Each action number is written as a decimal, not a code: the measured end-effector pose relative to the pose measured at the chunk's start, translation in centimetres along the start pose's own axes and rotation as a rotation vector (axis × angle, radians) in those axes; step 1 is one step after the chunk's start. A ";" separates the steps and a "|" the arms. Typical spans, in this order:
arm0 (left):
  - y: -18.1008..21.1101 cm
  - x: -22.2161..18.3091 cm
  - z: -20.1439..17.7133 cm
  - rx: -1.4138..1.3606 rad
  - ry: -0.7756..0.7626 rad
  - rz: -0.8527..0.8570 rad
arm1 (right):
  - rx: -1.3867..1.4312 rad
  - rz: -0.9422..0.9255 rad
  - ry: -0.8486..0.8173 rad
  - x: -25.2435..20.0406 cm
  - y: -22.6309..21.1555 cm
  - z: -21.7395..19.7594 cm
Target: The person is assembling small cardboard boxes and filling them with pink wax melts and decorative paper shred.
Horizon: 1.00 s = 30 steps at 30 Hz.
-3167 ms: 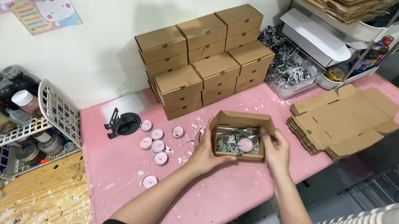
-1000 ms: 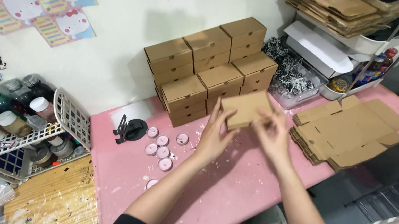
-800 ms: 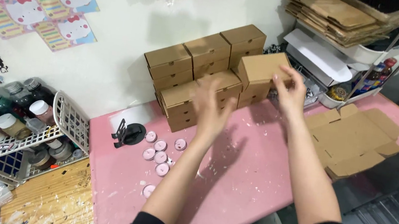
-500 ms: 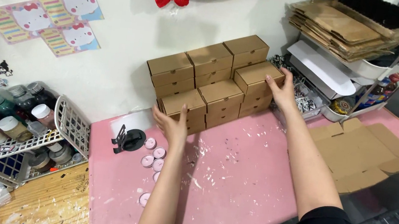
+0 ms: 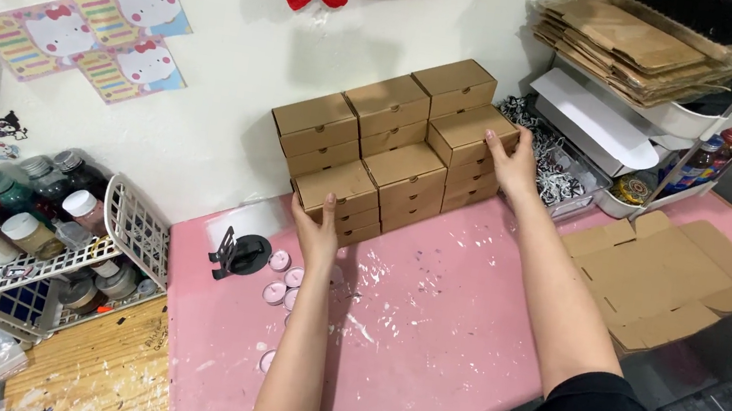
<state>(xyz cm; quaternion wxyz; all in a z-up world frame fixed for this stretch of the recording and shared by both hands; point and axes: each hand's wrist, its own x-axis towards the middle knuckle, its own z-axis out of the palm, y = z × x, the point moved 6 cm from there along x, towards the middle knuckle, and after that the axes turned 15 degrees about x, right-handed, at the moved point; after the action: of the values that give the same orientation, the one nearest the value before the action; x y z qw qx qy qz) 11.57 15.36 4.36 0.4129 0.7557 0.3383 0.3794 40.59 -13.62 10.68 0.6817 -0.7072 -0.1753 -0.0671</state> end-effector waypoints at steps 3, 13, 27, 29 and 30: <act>-0.2 0.2 0.1 -0.007 -0.007 0.025 | -0.038 0.050 -0.003 0.3 0.6 0.1; -0.8 0.8 0.4 -0.076 -0.023 0.052 | 0.053 0.028 -0.005 2.0 4.3 0.6; 13.0 -8.7 -0.8 -0.081 -0.069 0.436 | -0.142 0.350 -0.150 -8.9 1.2 -11.6; 13.6 -10.6 2.8 -0.089 -0.388 0.443 | -0.264 0.291 -0.195 -10.0 4.7 -14.8; 13.8 -12.4 5.1 -0.087 -0.701 0.444 | -0.379 0.231 -0.248 -10.8 6.4 -16.2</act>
<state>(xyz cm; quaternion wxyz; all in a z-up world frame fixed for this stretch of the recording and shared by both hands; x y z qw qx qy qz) 12.69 -2.65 10.95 0.4427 0.8756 -0.0100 0.1928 35.09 -31.38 2.02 0.5132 -0.8405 -0.1599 0.0671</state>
